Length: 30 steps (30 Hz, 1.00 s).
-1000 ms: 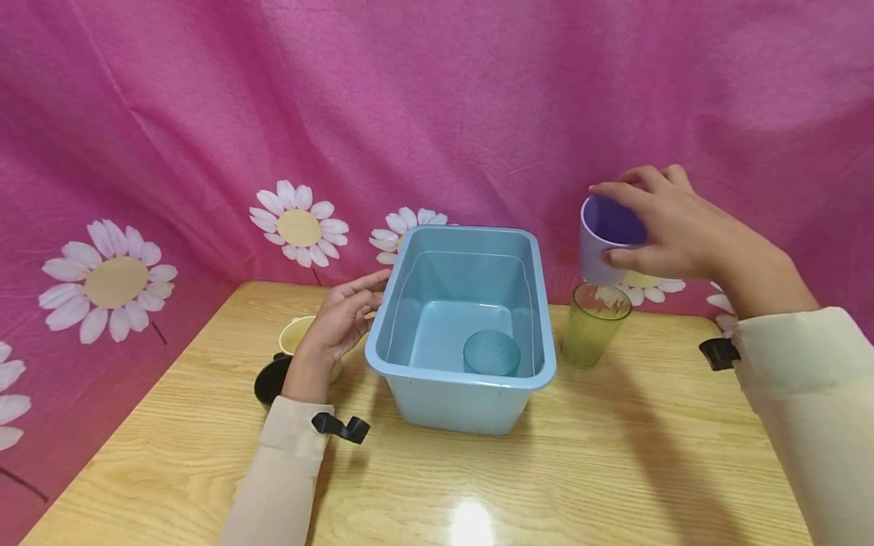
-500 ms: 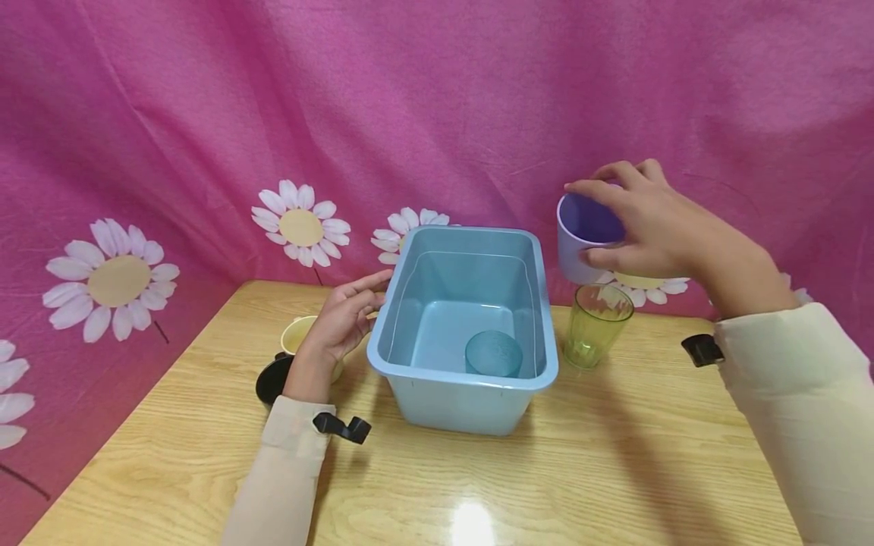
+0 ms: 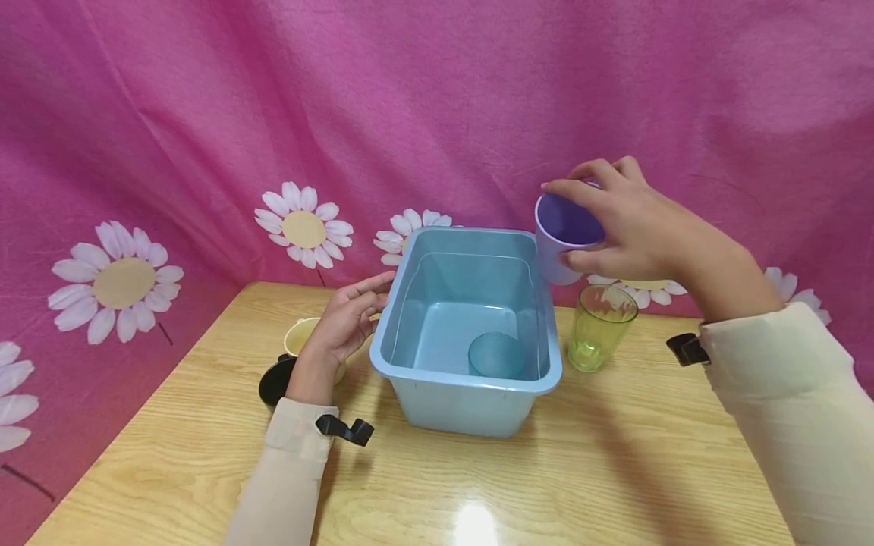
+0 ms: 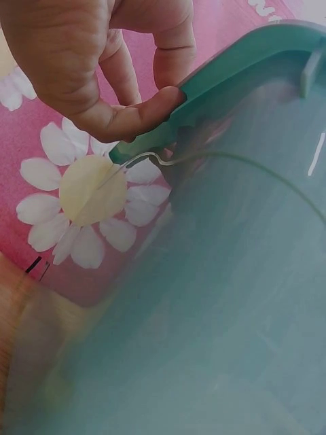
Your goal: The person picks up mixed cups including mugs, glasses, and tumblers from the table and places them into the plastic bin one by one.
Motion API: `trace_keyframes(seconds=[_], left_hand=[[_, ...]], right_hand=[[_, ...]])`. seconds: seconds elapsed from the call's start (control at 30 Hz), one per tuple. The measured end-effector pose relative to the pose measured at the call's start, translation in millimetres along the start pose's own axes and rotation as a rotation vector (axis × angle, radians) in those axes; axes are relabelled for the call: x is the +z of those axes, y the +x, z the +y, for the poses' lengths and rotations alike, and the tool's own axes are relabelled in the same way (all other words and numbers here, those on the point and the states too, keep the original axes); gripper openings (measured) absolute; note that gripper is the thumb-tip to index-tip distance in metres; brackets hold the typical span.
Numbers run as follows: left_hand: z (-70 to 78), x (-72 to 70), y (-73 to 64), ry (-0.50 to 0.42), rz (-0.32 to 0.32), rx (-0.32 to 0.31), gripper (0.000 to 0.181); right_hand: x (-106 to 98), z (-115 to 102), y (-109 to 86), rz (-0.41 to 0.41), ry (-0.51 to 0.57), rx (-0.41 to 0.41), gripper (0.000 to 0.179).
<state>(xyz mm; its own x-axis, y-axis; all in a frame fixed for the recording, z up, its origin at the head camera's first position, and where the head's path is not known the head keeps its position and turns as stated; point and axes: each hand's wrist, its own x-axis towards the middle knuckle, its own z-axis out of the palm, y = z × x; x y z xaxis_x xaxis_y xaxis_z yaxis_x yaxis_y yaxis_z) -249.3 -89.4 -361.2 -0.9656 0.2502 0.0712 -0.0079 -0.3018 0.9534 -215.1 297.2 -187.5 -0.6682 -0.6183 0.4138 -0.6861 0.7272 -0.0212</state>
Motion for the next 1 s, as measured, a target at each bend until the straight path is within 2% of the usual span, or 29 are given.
trace_keyframes(seconds=[0.57, 0.87, 1.0], left_hand=[[-0.2, -0.4, 0.5, 0.006, 0.005, -0.001, 0.050], [-1.0, -0.3, 0.1, 0.013, -0.003, 0.002, 0.049], [-0.7, -0.2, 0.4, 0.012, 0.003, 0.006, 0.049]], right_hand=[[9, -27, 15.3, -0.016, 0.010, -0.067, 0.080], [26, -30, 18.1, -0.051, 0.053, -0.055, 0.079], [38, -26, 20.6, -0.026, 0.060, -0.086, 0.078]])
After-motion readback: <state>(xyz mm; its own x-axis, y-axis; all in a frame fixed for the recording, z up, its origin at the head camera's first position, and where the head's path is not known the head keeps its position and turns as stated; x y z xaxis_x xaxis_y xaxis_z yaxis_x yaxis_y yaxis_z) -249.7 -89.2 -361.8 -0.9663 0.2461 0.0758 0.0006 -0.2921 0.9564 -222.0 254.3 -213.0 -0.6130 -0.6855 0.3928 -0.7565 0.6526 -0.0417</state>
